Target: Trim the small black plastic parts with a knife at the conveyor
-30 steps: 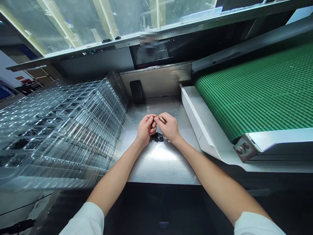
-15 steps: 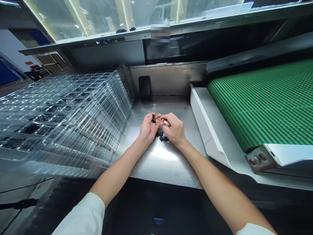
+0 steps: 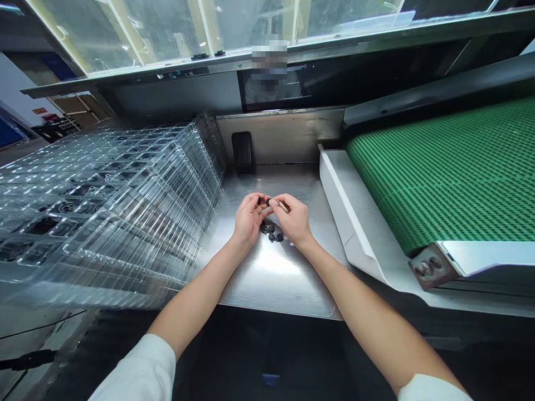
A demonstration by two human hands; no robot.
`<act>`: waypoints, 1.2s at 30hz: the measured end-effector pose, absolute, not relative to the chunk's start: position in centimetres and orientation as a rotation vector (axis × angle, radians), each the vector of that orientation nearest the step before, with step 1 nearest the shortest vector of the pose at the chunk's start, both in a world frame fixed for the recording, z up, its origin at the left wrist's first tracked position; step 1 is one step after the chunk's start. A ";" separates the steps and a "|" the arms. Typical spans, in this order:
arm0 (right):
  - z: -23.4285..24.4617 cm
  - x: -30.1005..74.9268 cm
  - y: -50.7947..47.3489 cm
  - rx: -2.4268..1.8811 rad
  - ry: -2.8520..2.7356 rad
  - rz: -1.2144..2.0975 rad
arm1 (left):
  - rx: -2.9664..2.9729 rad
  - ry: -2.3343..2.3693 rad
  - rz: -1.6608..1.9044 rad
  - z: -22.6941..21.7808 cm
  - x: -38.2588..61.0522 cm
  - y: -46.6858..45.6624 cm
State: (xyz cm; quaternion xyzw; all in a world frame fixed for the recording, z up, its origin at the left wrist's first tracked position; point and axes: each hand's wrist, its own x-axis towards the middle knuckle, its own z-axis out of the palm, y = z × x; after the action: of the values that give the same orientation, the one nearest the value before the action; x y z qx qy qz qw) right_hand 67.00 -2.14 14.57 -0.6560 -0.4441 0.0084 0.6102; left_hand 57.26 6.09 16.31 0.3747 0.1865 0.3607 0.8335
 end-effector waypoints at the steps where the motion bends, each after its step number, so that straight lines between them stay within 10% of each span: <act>1: 14.7 67.1 -2.1 -1.500 -0.982 0.069 | 0.824 0.405 0.778 16.3 57.2 6.3; 36: 15.9 67.4 -2.4 -1.339 -0.929 0.355 | 0.888 0.263 0.498 16.8 56.8 6.1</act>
State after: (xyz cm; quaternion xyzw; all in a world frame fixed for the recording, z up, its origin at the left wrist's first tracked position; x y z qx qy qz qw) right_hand 67.38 -2.36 15.88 -0.5945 -0.4127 0.1575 0.6719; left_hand 56.78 6.14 16.78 0.4239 0.1256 0.2375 0.8649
